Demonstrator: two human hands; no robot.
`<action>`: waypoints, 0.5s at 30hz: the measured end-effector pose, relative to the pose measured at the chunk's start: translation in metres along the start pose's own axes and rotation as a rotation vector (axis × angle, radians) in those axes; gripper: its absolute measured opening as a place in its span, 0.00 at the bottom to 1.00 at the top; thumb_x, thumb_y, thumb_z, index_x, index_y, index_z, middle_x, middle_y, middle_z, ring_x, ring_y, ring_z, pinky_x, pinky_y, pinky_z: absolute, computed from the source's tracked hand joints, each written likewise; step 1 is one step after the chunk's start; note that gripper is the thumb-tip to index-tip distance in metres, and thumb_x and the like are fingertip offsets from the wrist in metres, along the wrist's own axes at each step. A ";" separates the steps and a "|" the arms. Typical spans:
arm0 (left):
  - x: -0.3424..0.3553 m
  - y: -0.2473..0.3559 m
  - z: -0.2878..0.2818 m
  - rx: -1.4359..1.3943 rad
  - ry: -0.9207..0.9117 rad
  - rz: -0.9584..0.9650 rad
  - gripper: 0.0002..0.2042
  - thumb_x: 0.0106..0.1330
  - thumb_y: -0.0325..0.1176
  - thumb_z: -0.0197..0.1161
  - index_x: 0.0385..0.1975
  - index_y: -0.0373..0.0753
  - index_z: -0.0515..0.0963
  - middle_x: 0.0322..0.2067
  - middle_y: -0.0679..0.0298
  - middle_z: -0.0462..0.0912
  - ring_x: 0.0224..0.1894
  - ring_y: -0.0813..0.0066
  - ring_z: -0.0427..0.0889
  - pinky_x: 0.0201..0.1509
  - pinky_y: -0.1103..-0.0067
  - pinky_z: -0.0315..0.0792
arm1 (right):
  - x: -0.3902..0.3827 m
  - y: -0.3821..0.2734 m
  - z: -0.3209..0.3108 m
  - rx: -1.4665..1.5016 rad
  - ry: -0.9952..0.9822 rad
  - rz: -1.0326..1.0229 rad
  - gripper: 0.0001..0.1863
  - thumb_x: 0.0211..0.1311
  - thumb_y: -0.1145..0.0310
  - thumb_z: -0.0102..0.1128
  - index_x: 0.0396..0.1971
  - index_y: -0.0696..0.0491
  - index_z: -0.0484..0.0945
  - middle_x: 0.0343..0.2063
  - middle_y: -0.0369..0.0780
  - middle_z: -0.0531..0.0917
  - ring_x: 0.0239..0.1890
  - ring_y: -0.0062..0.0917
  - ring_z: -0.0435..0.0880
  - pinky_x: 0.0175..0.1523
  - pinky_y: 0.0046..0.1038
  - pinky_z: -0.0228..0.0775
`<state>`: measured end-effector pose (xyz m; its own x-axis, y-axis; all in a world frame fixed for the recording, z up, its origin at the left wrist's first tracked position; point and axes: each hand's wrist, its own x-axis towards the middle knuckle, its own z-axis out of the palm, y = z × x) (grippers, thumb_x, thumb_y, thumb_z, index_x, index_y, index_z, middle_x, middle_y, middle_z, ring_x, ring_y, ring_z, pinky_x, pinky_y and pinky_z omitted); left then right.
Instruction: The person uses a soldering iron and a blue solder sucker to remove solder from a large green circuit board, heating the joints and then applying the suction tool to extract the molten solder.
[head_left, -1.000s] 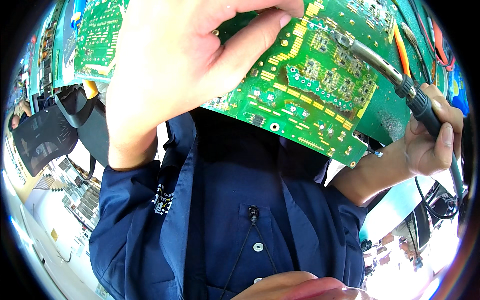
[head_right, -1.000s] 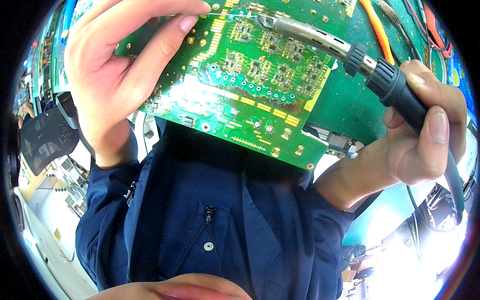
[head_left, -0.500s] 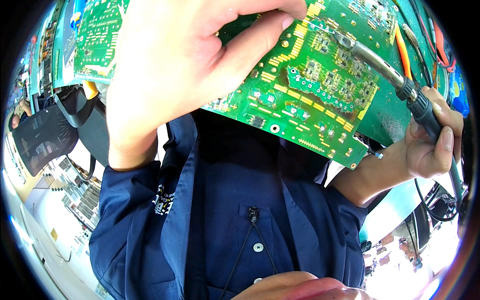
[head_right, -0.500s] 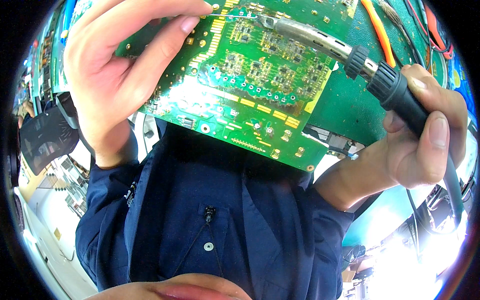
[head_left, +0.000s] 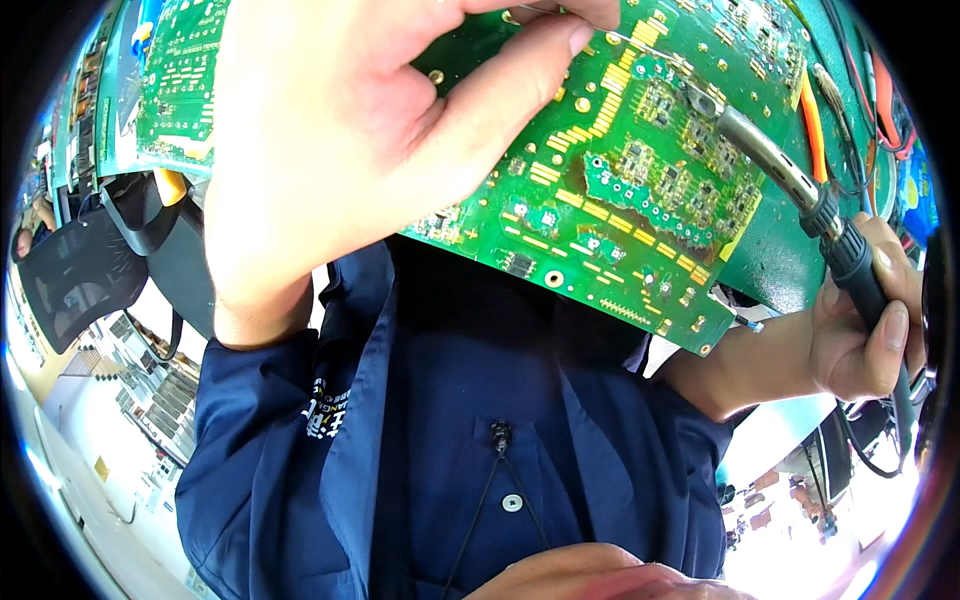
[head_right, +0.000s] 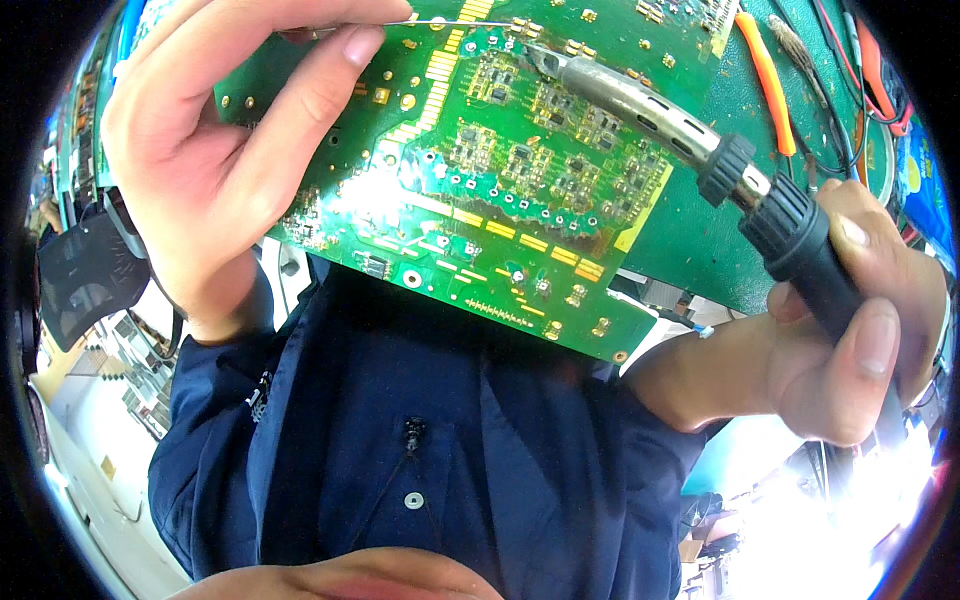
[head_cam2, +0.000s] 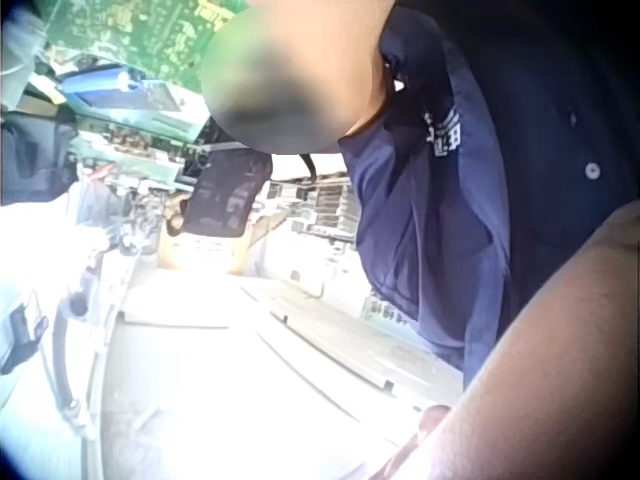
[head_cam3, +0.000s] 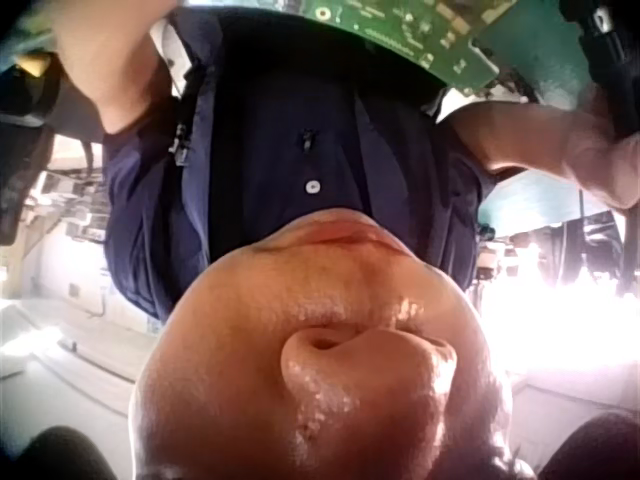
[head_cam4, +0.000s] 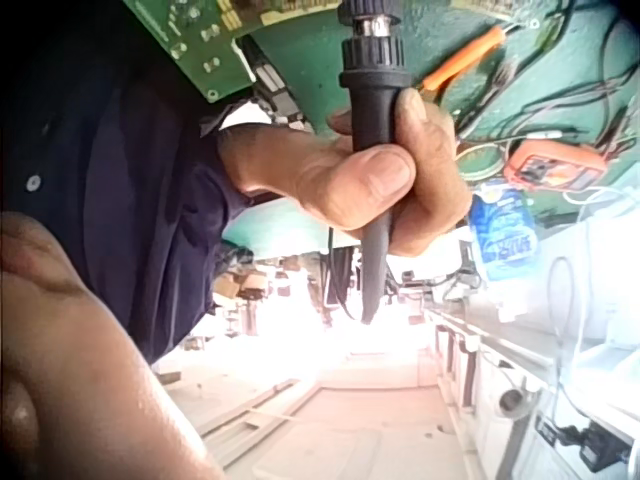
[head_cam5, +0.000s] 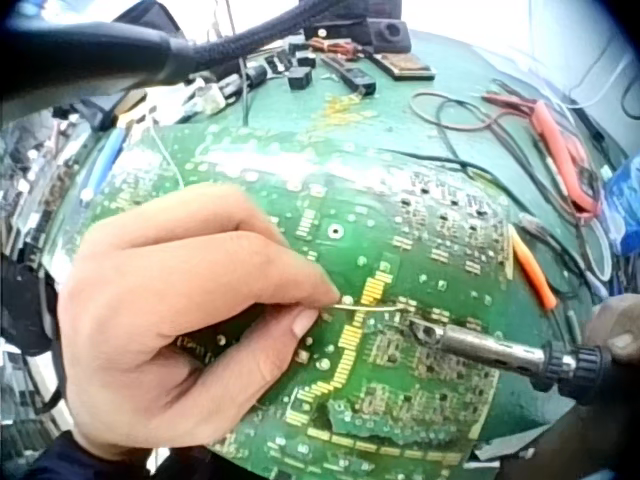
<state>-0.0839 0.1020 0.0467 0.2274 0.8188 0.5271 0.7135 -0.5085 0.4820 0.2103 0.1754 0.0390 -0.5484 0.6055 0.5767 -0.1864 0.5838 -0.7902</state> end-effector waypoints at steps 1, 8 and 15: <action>-0.001 0.001 -0.001 -0.006 0.002 -0.007 0.06 0.47 0.19 0.63 0.26 0.33 0.79 0.23 0.58 0.76 0.22 0.66 0.76 0.24 0.78 0.68 | 0.000 -0.002 -0.001 -0.006 -0.006 0.024 0.18 0.57 0.68 0.42 0.37 0.68 0.73 0.09 0.37 0.67 0.11 0.19 0.65 0.22 0.26 0.53; -0.009 -0.002 0.006 -0.080 0.056 -0.036 0.06 0.48 0.20 0.63 0.26 0.35 0.79 0.23 0.59 0.75 0.24 0.65 0.75 0.26 0.76 0.67 | 0.000 0.000 -0.008 0.037 0.096 0.203 0.20 0.54 0.62 0.45 0.33 0.67 0.73 0.13 0.46 0.70 0.12 0.20 0.64 0.19 0.21 0.53; -0.006 -0.005 -0.005 -0.094 0.085 -0.023 0.06 0.48 0.21 0.64 0.27 0.37 0.79 0.24 0.60 0.74 0.26 0.64 0.74 0.28 0.75 0.66 | -0.004 0.012 -0.006 0.158 0.160 0.205 0.16 0.56 0.67 0.47 0.29 0.68 0.72 0.16 0.47 0.72 0.14 0.21 0.67 0.19 0.18 0.56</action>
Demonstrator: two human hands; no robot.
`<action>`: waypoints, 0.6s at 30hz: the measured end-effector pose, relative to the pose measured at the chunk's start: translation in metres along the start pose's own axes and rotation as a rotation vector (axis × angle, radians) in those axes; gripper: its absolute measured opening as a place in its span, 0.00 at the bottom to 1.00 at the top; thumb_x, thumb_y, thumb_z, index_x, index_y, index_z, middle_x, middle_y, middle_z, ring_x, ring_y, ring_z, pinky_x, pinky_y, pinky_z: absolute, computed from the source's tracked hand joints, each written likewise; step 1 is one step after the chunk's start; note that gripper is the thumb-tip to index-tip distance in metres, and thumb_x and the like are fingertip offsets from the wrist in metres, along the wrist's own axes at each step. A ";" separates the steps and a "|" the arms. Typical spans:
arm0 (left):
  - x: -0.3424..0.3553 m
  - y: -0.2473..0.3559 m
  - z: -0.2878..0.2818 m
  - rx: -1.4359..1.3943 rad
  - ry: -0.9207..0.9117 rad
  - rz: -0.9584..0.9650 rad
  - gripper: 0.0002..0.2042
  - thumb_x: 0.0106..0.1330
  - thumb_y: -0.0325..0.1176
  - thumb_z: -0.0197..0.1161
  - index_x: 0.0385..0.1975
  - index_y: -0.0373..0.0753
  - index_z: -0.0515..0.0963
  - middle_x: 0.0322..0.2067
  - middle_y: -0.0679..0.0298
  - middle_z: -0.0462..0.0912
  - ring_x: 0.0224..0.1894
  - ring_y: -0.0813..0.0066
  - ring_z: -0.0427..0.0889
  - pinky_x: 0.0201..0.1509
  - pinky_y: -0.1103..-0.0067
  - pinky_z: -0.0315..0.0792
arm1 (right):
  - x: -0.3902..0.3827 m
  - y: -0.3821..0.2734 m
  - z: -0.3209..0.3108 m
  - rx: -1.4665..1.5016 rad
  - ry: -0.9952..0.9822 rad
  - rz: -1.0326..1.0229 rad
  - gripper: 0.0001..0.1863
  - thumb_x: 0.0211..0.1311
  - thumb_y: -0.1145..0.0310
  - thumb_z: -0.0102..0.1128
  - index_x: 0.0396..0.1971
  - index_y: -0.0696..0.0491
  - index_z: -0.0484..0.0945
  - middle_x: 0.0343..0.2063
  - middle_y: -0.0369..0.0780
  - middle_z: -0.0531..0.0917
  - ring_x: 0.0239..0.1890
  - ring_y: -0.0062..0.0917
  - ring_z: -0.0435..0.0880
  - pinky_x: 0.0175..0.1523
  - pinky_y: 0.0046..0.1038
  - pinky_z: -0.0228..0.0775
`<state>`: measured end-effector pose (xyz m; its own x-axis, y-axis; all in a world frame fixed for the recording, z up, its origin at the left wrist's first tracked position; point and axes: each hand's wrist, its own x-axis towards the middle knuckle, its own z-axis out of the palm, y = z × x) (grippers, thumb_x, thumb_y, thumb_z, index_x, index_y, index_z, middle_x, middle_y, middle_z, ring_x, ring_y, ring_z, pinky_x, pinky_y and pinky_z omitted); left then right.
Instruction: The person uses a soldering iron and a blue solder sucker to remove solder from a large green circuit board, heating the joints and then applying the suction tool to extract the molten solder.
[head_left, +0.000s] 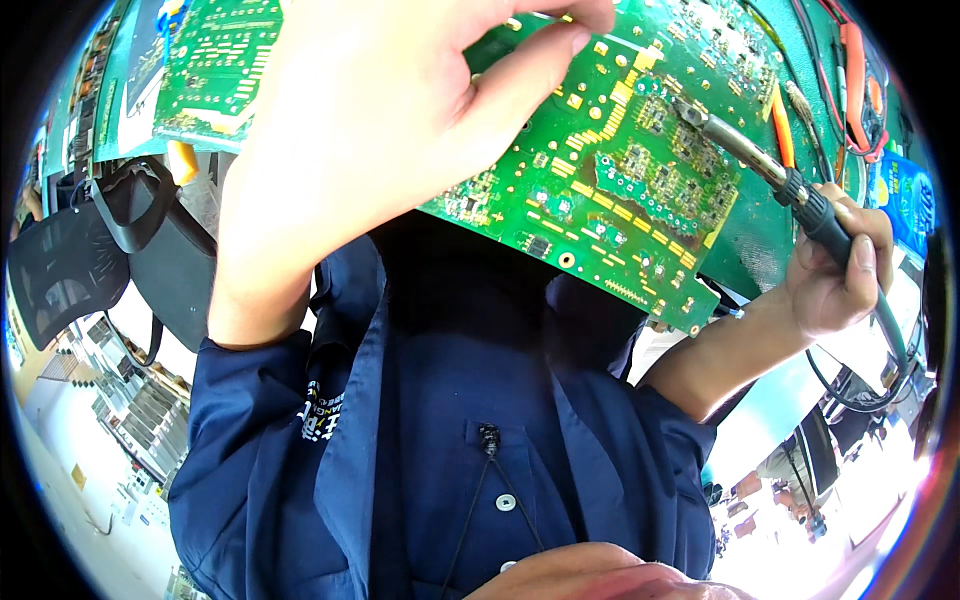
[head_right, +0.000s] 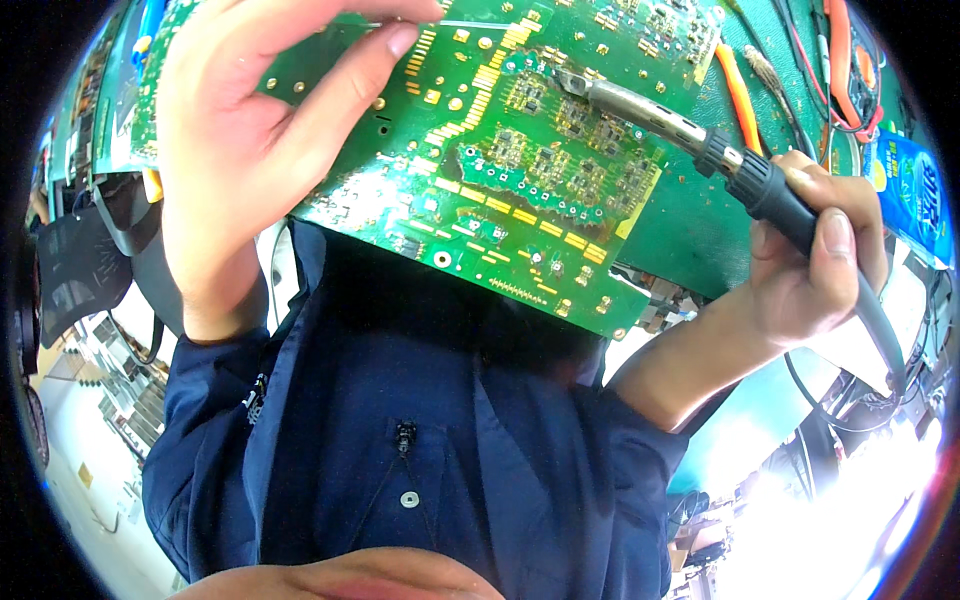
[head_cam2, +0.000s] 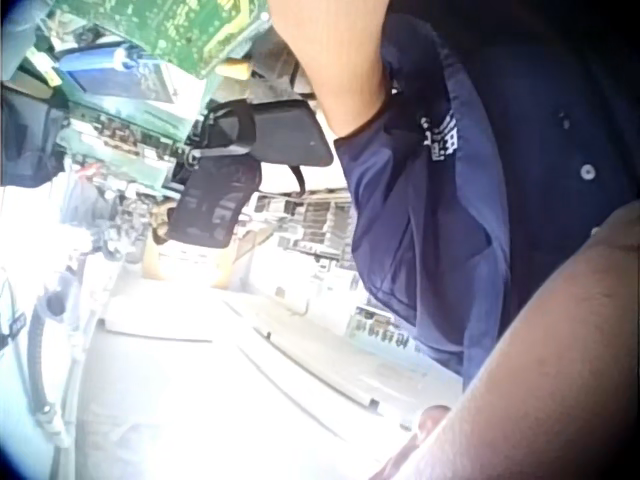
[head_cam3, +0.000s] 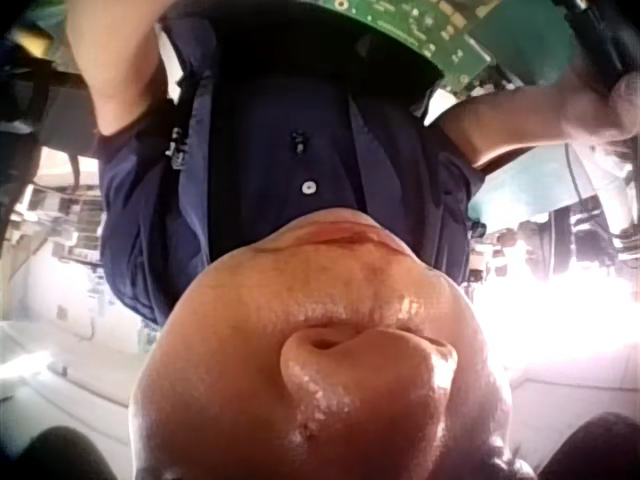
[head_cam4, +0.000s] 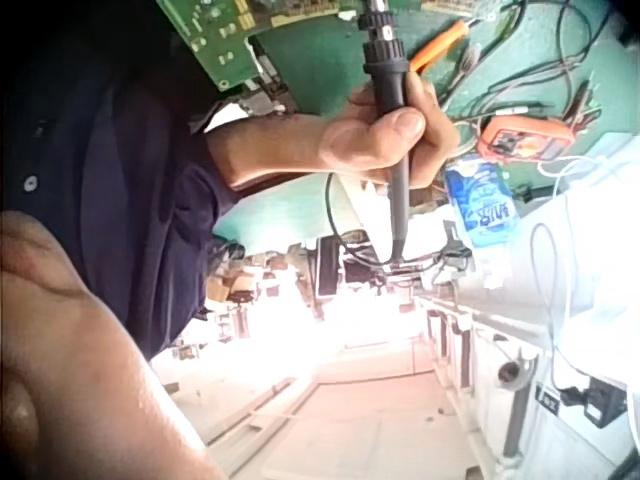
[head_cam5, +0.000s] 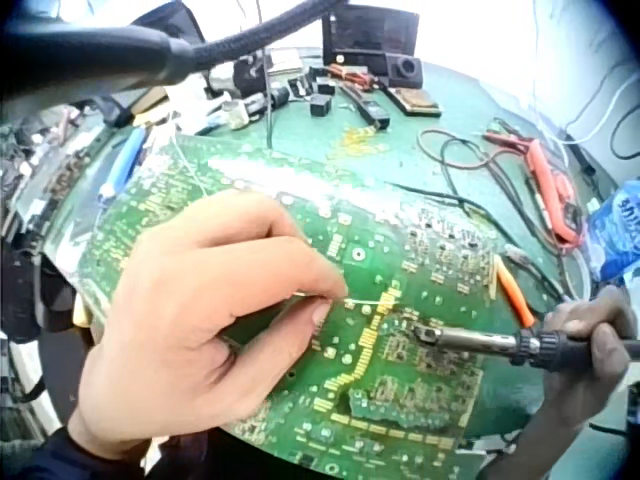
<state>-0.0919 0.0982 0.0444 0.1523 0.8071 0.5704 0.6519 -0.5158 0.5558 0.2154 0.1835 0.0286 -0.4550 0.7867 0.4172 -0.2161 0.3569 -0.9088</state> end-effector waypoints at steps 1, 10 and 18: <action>-0.001 0.001 -0.004 0.021 -0.018 -0.002 0.06 0.49 0.22 0.64 0.28 0.37 0.79 0.25 0.61 0.73 0.27 0.64 0.74 0.30 0.74 0.65 | 0.000 0.000 0.001 -0.020 0.010 -0.002 0.16 0.56 0.67 0.47 0.29 0.69 0.72 0.16 0.47 0.72 0.14 0.21 0.68 0.19 0.18 0.57; -0.034 0.025 -0.032 0.315 -0.122 0.018 0.16 0.51 0.30 0.68 0.41 0.43 0.78 0.41 0.64 0.77 0.47 0.61 0.75 0.50 0.69 0.67 | -0.003 -0.001 0.005 -0.120 0.172 -0.001 0.13 0.56 0.67 0.52 0.28 0.65 0.75 0.23 0.47 0.77 0.14 0.17 0.66 0.17 0.16 0.54; -0.063 0.005 -0.123 0.664 0.168 -0.262 0.16 0.54 0.34 0.65 0.43 0.41 0.77 0.46 0.57 0.75 0.50 0.57 0.74 0.54 0.71 0.67 | -0.008 -0.002 0.008 -0.165 0.152 0.033 0.12 0.60 0.70 0.47 0.29 0.65 0.73 0.18 0.40 0.72 0.14 0.15 0.64 0.20 0.15 0.53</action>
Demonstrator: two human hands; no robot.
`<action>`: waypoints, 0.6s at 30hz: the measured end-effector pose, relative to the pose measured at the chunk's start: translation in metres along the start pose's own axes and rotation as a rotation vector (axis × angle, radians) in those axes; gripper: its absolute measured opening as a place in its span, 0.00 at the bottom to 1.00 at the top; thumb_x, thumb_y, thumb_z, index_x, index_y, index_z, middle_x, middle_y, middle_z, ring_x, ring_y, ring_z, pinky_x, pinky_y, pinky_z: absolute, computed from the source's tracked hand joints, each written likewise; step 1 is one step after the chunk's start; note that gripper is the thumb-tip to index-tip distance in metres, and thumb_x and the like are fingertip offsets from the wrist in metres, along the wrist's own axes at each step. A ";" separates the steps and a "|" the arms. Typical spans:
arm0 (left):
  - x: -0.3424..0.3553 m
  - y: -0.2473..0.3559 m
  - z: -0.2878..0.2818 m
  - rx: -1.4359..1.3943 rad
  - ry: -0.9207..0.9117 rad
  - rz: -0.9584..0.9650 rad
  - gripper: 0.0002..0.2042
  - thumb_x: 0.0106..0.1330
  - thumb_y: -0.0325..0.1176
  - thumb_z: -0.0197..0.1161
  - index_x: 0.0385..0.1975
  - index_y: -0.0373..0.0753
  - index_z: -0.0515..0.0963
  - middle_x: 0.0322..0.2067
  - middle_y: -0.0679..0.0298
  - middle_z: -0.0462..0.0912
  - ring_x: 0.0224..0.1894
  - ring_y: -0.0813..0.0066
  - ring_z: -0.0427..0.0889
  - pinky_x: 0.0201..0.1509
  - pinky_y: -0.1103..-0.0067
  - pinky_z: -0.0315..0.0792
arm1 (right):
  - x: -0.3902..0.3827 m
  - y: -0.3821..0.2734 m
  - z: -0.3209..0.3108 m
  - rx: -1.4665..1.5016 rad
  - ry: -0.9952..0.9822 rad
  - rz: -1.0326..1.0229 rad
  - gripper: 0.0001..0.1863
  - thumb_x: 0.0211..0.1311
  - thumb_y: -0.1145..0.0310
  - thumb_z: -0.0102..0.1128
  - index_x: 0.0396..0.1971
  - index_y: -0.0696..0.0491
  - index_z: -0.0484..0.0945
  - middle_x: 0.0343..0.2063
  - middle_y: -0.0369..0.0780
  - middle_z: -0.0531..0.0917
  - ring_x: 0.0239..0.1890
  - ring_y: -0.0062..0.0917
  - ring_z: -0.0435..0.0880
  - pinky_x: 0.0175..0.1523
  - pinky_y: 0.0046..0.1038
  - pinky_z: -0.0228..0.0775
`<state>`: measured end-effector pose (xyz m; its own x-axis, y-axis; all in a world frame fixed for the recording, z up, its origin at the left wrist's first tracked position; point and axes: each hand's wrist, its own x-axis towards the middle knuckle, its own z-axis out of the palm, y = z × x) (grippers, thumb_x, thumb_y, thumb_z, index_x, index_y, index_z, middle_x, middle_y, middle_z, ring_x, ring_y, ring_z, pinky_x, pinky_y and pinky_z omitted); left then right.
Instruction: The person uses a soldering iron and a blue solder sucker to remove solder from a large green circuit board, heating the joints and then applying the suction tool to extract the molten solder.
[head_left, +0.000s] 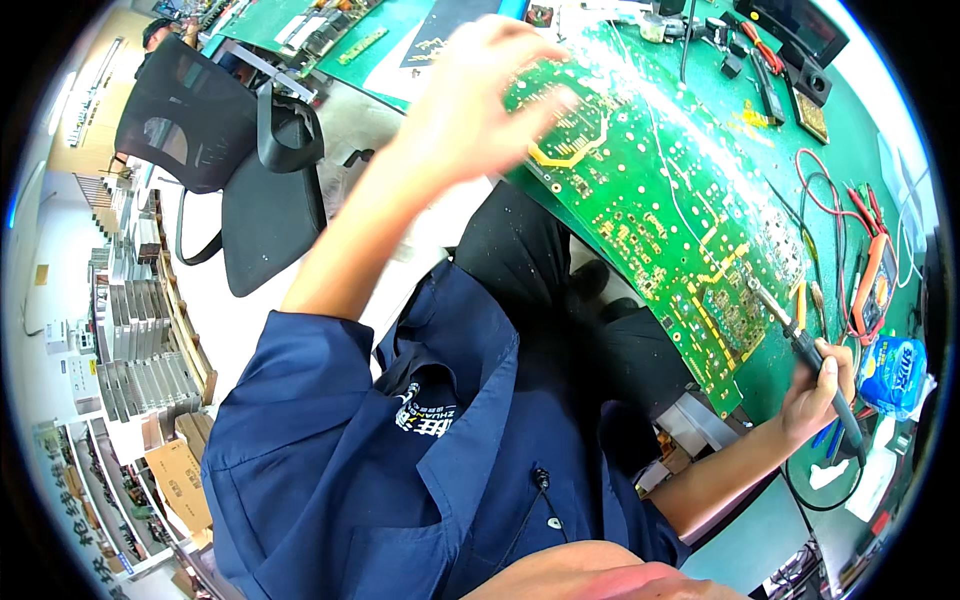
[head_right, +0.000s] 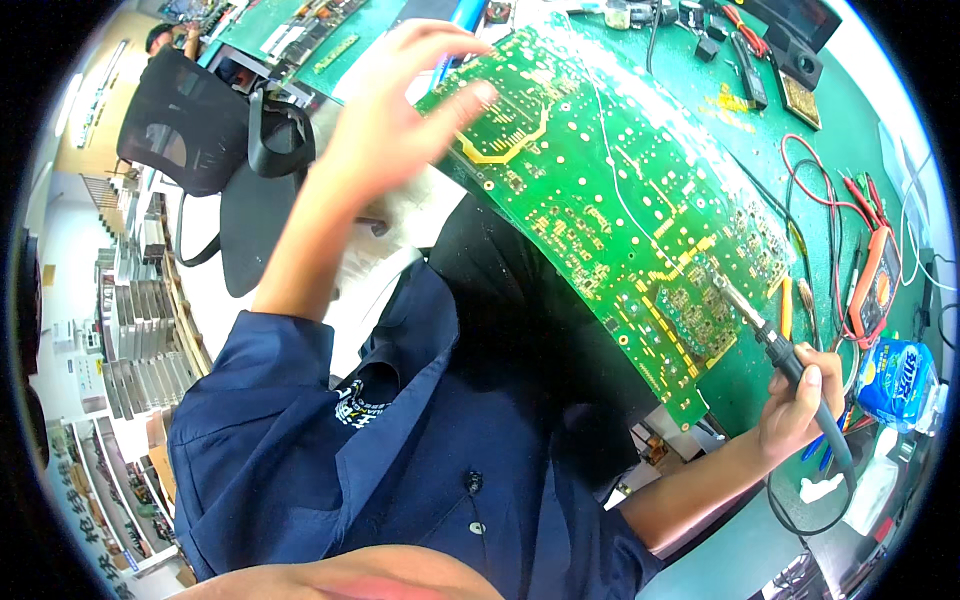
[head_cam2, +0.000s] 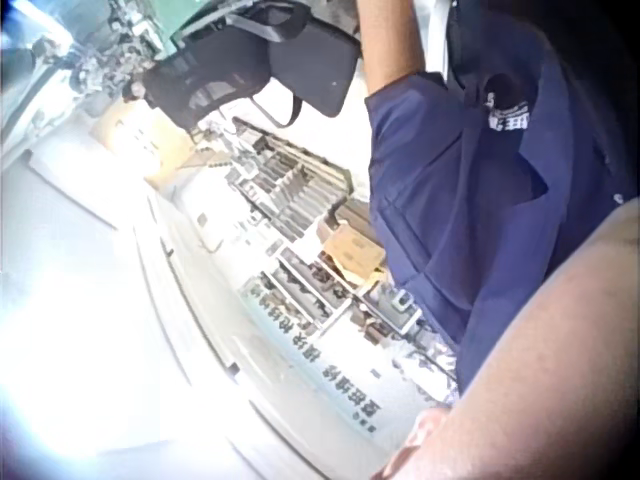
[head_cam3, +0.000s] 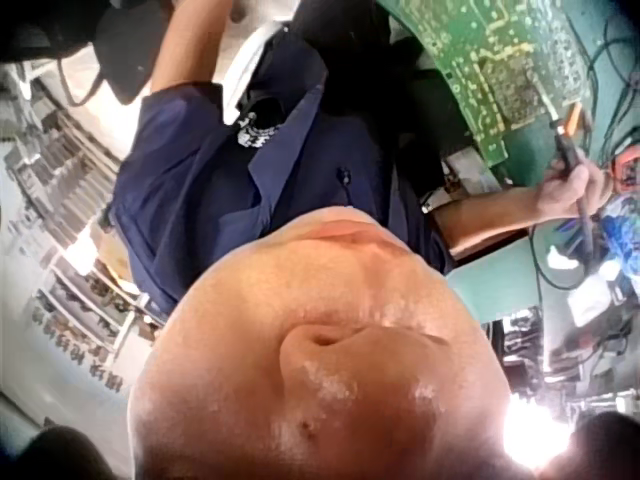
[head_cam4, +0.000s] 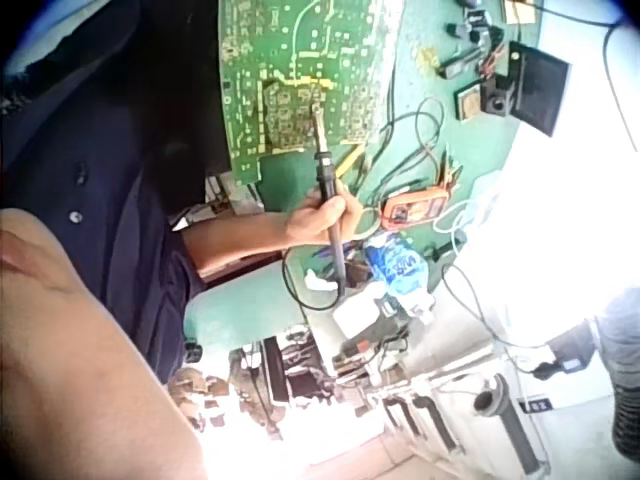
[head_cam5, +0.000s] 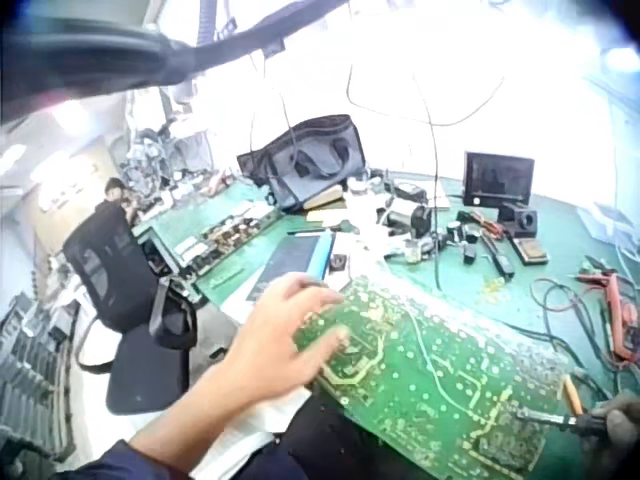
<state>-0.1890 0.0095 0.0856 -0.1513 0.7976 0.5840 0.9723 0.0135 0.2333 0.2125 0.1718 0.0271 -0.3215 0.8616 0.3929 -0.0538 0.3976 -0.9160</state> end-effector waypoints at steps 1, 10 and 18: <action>0.003 -0.021 -0.005 0.023 -0.009 -0.101 0.15 0.56 0.29 0.62 0.44 0.41 0.76 0.46 0.56 0.75 0.50 0.58 0.74 0.54 0.73 0.67 | -0.001 0.000 0.001 0.003 0.019 0.000 0.12 0.61 0.70 0.47 0.29 0.65 0.73 0.18 0.40 0.72 0.14 0.15 0.65 0.21 0.15 0.53; 0.015 -0.140 0.014 0.140 -0.416 0.073 0.35 0.48 0.09 0.50 0.58 0.52 0.68 0.60 0.56 0.63 0.58 0.52 0.70 0.61 0.69 0.67 | 0.003 0.001 0.003 -0.081 0.047 0.038 0.11 0.60 0.71 0.47 0.26 0.64 0.75 0.17 0.35 0.72 0.15 0.13 0.65 0.21 0.15 0.51; 0.032 -0.129 0.014 0.167 -0.551 0.156 0.31 0.51 0.15 0.59 0.56 0.49 0.68 0.62 0.59 0.63 0.60 0.54 0.69 0.59 0.70 0.69 | 0.001 -0.004 0.006 -0.087 0.021 0.007 0.12 0.59 0.71 0.46 0.26 0.63 0.75 0.17 0.35 0.72 0.14 0.13 0.65 0.20 0.15 0.52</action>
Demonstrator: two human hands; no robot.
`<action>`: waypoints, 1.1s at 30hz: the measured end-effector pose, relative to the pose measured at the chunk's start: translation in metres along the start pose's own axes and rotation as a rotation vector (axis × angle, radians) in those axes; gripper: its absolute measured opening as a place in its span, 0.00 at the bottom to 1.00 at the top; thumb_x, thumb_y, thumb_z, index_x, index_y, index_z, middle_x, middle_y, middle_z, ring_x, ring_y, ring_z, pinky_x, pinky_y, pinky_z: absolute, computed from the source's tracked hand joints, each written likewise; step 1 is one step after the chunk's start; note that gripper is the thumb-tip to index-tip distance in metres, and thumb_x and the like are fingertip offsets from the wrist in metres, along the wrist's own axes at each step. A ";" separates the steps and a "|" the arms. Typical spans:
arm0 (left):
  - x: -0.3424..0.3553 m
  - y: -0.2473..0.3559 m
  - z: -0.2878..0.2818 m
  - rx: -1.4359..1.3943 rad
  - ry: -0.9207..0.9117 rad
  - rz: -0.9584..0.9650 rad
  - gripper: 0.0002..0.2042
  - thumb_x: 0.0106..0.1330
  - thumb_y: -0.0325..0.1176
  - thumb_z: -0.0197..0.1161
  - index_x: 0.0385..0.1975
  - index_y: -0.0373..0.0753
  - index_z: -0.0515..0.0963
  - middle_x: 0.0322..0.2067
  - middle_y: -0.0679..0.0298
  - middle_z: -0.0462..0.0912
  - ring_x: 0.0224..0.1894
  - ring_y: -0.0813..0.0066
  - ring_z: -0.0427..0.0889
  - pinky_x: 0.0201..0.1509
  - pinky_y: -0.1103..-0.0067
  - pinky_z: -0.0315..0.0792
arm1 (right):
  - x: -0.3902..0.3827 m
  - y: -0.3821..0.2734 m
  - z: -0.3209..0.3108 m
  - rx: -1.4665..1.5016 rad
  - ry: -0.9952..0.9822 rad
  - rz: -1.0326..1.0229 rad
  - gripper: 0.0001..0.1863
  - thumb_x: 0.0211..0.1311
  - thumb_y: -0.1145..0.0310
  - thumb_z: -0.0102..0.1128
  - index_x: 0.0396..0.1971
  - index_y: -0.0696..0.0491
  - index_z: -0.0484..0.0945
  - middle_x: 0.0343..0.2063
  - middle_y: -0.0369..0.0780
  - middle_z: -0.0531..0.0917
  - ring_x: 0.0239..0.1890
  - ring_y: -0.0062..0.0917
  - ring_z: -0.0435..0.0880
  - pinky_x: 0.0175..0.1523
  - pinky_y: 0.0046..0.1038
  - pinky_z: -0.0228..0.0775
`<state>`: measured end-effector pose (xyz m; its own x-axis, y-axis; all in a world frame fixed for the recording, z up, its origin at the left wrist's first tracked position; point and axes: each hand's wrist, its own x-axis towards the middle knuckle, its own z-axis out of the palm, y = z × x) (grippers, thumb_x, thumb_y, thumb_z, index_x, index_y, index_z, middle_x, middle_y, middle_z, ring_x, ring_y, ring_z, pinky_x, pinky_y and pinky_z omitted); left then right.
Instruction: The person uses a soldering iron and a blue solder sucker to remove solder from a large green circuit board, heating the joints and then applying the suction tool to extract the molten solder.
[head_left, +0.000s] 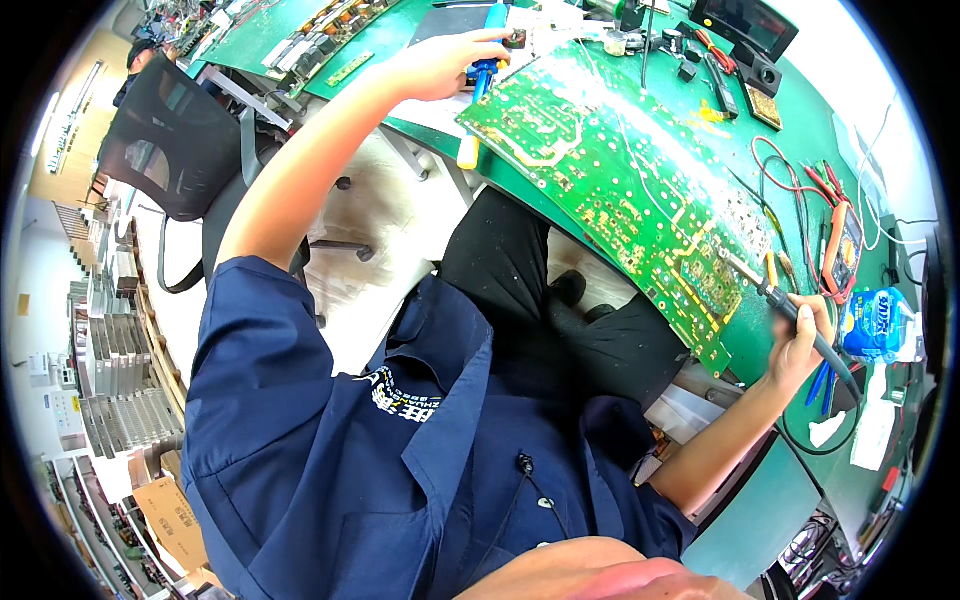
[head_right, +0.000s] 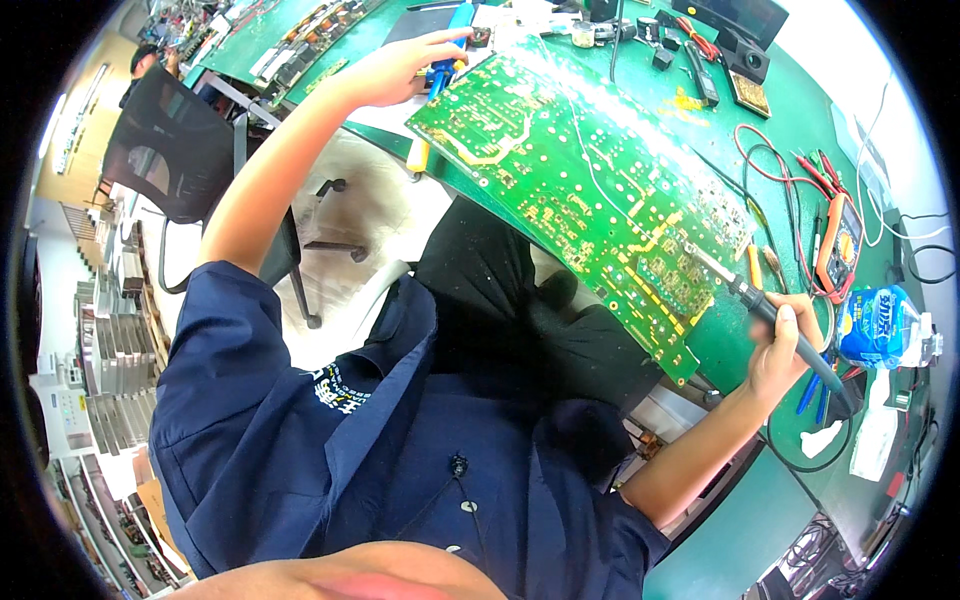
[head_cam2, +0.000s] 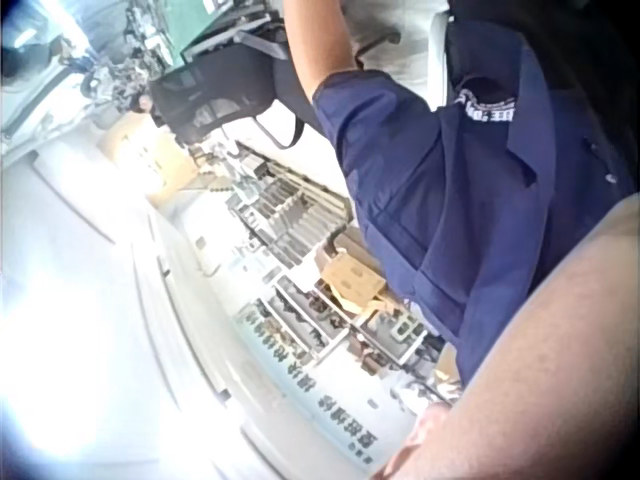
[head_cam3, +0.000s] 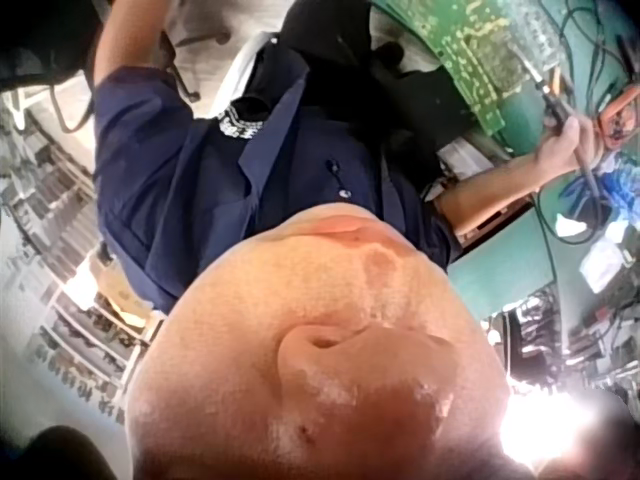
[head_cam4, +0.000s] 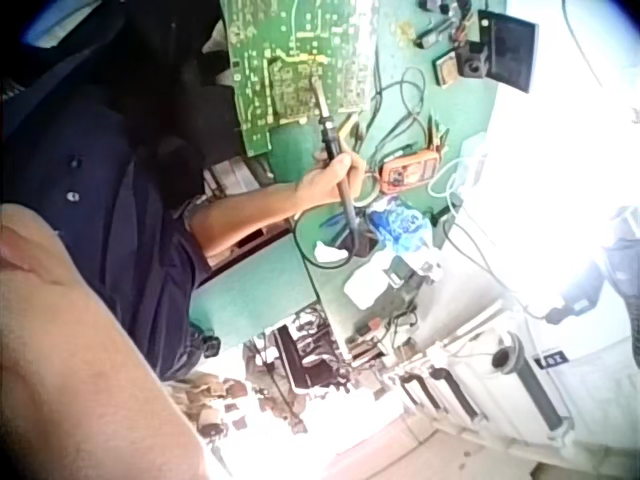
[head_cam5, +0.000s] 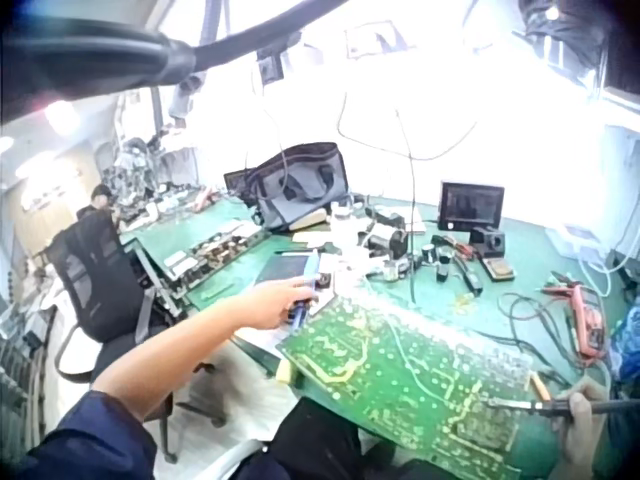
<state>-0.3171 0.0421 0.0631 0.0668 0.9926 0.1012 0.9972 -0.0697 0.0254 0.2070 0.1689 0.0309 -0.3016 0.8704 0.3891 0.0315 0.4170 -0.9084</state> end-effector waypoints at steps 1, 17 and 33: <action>-0.002 -0.002 -0.002 0.029 0.009 0.022 0.30 0.51 0.15 0.59 0.55 0.47 0.68 0.62 0.59 0.64 0.60 0.54 0.69 0.59 0.70 0.68 | 0.000 0.002 0.001 0.007 -0.006 -0.006 0.12 0.59 0.71 0.46 0.26 0.63 0.75 0.17 0.36 0.72 0.14 0.13 0.65 0.20 0.15 0.52; -0.049 -0.069 -0.029 0.154 0.650 -0.068 0.25 0.54 0.20 0.63 0.55 0.39 0.68 0.59 0.54 0.65 0.59 0.55 0.67 0.59 0.70 0.66 | 0.003 0.002 0.000 0.066 -0.051 -0.030 0.14 0.61 0.69 0.48 0.28 0.65 0.78 0.16 0.35 0.74 0.17 0.14 0.69 0.24 0.17 0.56; -0.052 0.059 -0.114 -1.138 1.026 0.189 0.17 0.60 0.45 0.62 0.21 0.36 0.73 0.19 0.65 0.71 0.22 0.76 0.63 0.29 0.79 0.56 | 0.006 0.001 -0.003 0.069 -0.073 -0.052 0.14 0.58 0.71 0.46 0.29 0.67 0.78 0.15 0.38 0.73 0.17 0.16 0.67 0.25 0.18 0.55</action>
<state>-0.2658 -0.0245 0.1725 -0.3403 0.5018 0.7952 0.3942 -0.6917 0.6051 0.2085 0.1758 0.0328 -0.3698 0.8257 0.4260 -0.0508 0.4398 -0.8967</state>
